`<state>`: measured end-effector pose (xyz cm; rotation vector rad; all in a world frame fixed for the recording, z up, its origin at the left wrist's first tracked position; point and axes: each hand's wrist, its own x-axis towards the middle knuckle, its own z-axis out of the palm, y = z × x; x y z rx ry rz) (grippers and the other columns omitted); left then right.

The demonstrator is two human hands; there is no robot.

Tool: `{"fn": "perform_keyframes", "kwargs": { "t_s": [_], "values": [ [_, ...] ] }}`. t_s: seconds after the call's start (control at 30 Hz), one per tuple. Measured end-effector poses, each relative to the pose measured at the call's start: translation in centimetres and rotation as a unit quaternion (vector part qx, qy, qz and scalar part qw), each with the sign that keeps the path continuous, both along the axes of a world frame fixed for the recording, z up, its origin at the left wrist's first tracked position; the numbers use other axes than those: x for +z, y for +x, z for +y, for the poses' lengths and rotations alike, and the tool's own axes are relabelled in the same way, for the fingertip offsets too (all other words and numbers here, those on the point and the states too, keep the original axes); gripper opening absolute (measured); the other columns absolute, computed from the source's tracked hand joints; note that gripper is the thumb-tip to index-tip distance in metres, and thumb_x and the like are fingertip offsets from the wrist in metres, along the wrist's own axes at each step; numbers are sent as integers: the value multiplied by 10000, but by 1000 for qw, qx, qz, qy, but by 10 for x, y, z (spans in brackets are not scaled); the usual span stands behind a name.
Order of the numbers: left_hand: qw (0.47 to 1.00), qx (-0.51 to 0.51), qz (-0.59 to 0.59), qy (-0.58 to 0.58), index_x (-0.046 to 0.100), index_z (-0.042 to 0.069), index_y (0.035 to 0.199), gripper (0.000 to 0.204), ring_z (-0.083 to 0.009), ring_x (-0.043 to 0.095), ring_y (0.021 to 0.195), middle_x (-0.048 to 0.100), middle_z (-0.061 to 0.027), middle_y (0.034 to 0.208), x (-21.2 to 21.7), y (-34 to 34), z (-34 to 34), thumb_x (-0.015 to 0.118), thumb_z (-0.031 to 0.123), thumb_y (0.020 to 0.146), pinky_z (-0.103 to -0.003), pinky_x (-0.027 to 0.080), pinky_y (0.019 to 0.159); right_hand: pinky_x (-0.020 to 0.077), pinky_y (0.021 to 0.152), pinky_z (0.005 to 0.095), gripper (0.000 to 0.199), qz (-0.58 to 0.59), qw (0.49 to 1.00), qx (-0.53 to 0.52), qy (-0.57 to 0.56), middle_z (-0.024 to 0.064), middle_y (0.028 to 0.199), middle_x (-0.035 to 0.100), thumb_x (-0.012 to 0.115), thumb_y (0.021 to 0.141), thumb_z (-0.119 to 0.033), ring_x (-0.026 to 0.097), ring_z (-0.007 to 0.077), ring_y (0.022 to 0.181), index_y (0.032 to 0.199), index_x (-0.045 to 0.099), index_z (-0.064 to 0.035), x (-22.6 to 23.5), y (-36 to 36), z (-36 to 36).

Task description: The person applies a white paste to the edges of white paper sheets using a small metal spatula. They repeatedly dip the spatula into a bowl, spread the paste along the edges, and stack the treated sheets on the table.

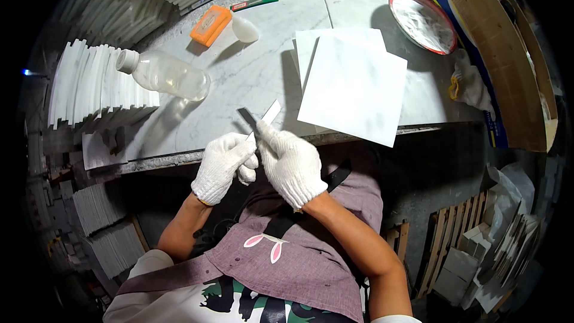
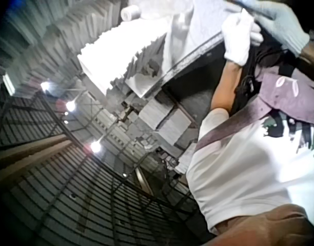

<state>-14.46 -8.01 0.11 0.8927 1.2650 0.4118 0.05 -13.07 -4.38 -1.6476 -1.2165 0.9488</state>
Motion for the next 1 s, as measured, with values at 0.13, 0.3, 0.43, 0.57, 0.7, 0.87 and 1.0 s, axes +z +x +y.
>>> {"fn": "perform_keyframes", "kwargs": {
  "t_s": [0.13, 0.3, 0.43, 0.57, 0.7, 0.87, 1.0],
  "values": [
    [999, -18, 25, 14, 617, -29, 1008, 220, -98, 563, 518, 605, -56, 707, -1, -11, 0, 617, 185, 958, -238, 458, 470, 535, 724, 329, 339, 50, 995, -25, 88, 184, 940, 704, 605, 945, -177, 703, 273, 829, 1271, 631, -87, -10, 11, 4],
    [996, -26, 51, 63, 627, -35, 1031, 212, -92, 576, 545, 601, -46, 707, 7, -10, 2, 613, 162, 956, -229, 456, 489, 535, 783, 337, 342, -1, 1000, 24, 10, 191, 961, 694, 628, 915, -157, 693, 283, 888, 1256, 647, -125, 1, 12, -11],
    [779, -144, 296, 533, 680, 55, 1081, 240, -200, 624, 663, 647, -60, 773, -7, -23, 1, 707, 120, 851, -329, 482, 608, 505, 926, 272, 380, 159, 987, -32, 6, 143, 1124, 701, 648, 890, -2, 658, 160, 1048, 1269, 622, -14, 28, 19, -14],
    [615, -192, 354, 678, 713, 130, 1072, 314, -277, 636, 775, 682, -53, 860, -11, -24, -2, 752, 100, 762, -406, 476, 676, 542, 808, 307, 330, -4, 1000, -24, 8, 135, 1001, 715, 605, 935, -115, 700, 260, 908, 1263, 645, -113, 12, 29, -10],
    [584, -202, 333, 712, 670, 97, 1064, 295, -242, 611, 748, 630, -22, 815, -23, -27, 1, 711, 136, 774, -395, 471, 645, 553, 754, 345, 357, -52, 996, 78, -6, 120, 916, 699, 589, 935, -155, 691, 272, 838, 1280, 634, -230, 20, 16, -19],
    [589, -207, 325, 710, 670, 89, 1065, 309, -237, 609, 715, 629, -16, 806, -22, -25, -1, 715, 147, 764, -389, 469, 625, 550, 748, 372, 294, -90, 996, 12, 21, 152, 1007, 701, 580, 934, -129, 688, 314, 862, 1212, 672, -150, 4, 28, -10],
    [582, -233, 342, 700, 674, 88, 1064, 309, -239, 611, 714, 635, -19, 810, -20, -27, 1, 719, 149, 763, -386, 472, 632, 555, 734, 363, 331, -96, 990, 105, 9, 131, 932, 699, 609, 915, -130, 693, 289, 838, 1239, 663, -170, 20, 12, -21]
  ]
}}
